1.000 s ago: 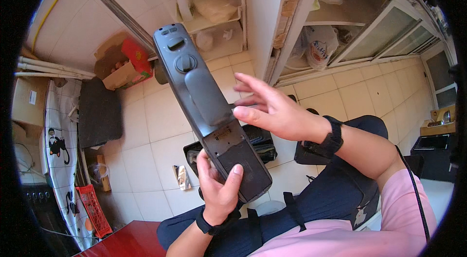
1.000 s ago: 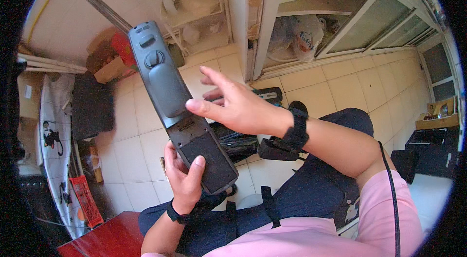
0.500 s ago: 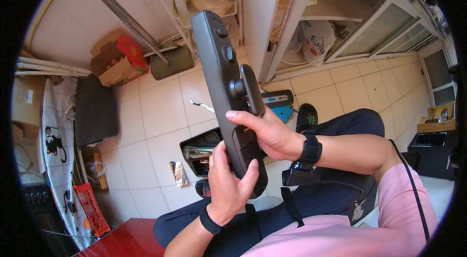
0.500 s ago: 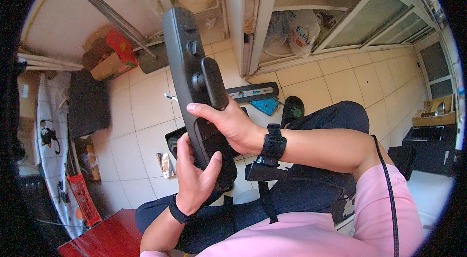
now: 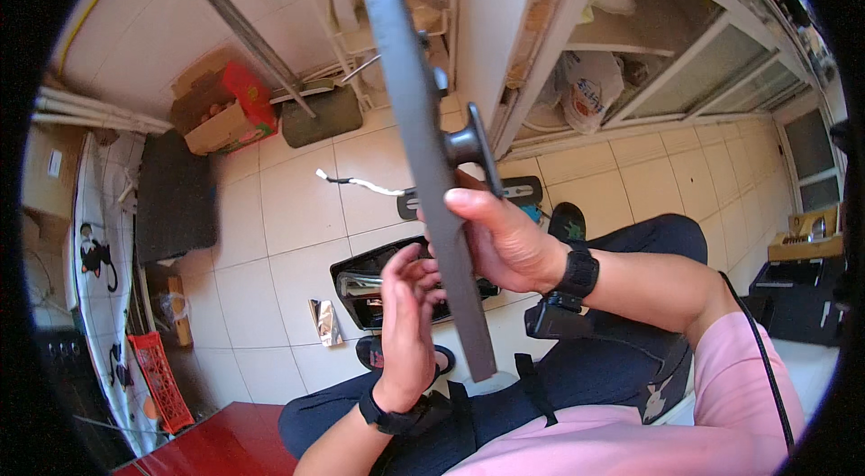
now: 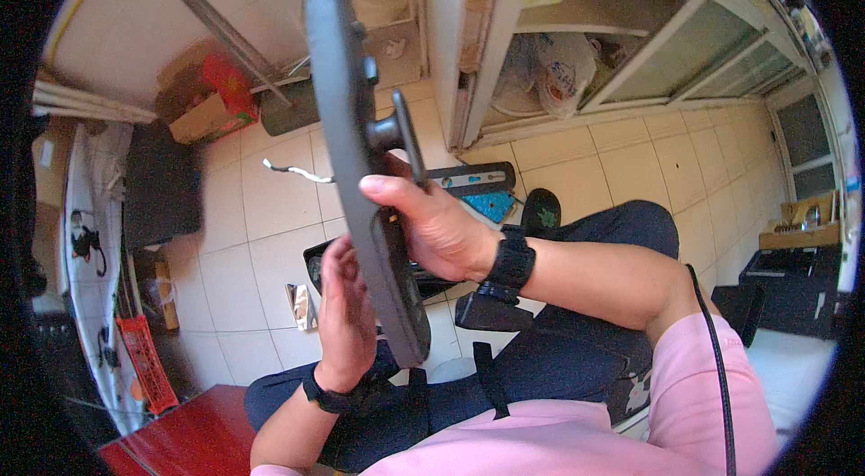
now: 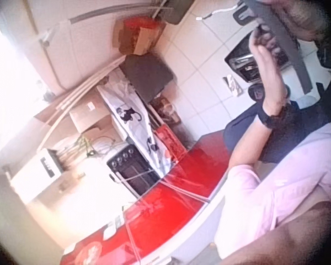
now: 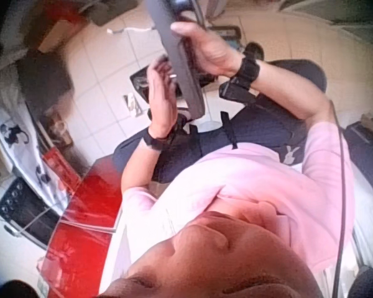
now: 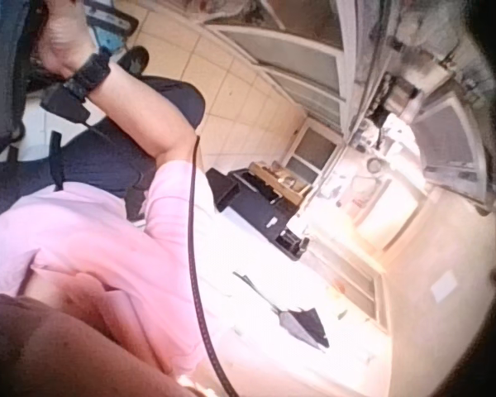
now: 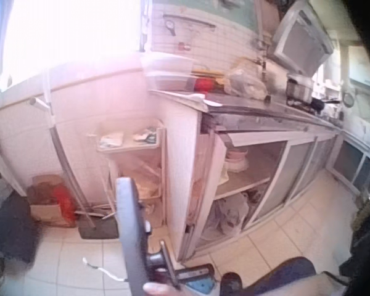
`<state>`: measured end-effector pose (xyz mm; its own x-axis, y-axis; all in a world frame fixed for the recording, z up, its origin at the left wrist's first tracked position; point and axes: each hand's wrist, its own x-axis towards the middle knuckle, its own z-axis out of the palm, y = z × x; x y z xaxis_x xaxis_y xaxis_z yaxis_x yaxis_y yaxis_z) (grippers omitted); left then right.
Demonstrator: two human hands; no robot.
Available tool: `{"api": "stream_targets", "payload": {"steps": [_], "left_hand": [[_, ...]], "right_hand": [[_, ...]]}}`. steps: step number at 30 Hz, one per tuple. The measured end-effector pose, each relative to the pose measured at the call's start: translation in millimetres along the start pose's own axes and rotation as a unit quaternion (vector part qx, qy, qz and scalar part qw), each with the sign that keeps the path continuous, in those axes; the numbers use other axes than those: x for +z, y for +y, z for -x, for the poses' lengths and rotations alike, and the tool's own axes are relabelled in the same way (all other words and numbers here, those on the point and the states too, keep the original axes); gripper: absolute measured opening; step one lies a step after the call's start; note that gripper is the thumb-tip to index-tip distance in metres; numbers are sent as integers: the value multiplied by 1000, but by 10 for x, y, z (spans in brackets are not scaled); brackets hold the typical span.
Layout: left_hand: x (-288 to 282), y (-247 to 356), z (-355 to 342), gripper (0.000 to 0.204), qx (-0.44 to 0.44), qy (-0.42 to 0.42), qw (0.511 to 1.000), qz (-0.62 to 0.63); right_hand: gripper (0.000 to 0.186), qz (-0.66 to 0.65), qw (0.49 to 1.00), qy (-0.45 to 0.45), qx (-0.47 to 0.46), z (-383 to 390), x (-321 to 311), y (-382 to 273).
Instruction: The person disassembles an electronic door lock, removes the battery cover, and manipulates internal wiring and circuit boards. They then reassemble the lock by aligning and snapping the housing halves together.
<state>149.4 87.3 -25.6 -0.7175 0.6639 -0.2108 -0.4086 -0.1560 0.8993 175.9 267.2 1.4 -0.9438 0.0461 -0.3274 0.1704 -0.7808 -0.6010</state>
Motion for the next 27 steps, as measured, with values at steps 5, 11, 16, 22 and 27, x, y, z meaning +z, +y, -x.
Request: {"api": "stream_targets", "payload": {"steps": [5,11,16,22,27], "left_hand": [[35,-66,35,67,-200,-199,918,277],[121,-48,88,71,-237,-256,901,257],[250,141,194,67,-192,-235,920,248],[286,201,197,60,-151,-197,952,181],[164,203,199,53,-71,-92,991,71]], "right_hand": [[57,-175,978,-114,27,-37,-64,-40],[81,-151,976,-151,33,-13,-140,6],[111,-186,945,-265,51,-83,-173,-13],[111,-112,960,-244,81,-98,-127,-31],[75,-55,981,-170,76,-64,-200,-122]]}}
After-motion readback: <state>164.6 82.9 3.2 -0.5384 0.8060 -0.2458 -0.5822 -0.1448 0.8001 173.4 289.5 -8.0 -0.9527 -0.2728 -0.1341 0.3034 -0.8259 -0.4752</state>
